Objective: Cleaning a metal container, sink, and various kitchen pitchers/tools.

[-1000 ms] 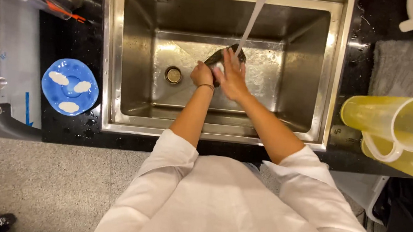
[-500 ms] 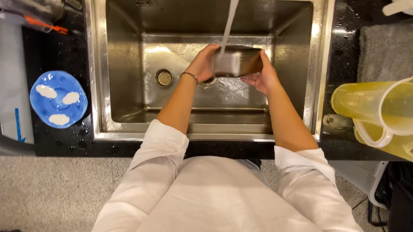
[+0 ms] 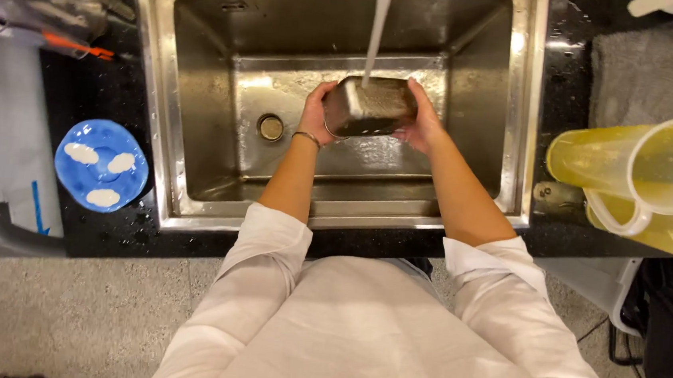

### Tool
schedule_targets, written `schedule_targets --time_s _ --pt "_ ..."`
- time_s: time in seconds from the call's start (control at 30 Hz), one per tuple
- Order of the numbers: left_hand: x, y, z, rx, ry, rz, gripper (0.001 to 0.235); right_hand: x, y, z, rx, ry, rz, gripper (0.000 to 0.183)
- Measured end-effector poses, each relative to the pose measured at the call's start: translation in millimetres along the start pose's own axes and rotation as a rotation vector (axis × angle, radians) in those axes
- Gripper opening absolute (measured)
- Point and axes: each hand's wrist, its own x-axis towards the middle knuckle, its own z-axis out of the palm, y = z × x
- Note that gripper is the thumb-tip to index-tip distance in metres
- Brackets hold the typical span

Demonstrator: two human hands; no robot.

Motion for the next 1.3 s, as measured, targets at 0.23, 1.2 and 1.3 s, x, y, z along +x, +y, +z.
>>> schedule_targets --time_s 0.23,1.2,1.3 --pt "48 2 -76 0.56 0.4 0.06 0.064 24 23 21 -0.167 -0.075 -0.106 0.065" --pt "-4 -13 -74 0.639 0.802 0.816 0.032 -1 33 84 -0.441 -0.191 -0.502 0.054" --pt "3 -19 -78 0.646 0.802 0.81 0.032 -6 36 75 -0.572 -0.189 -0.401 0.062"
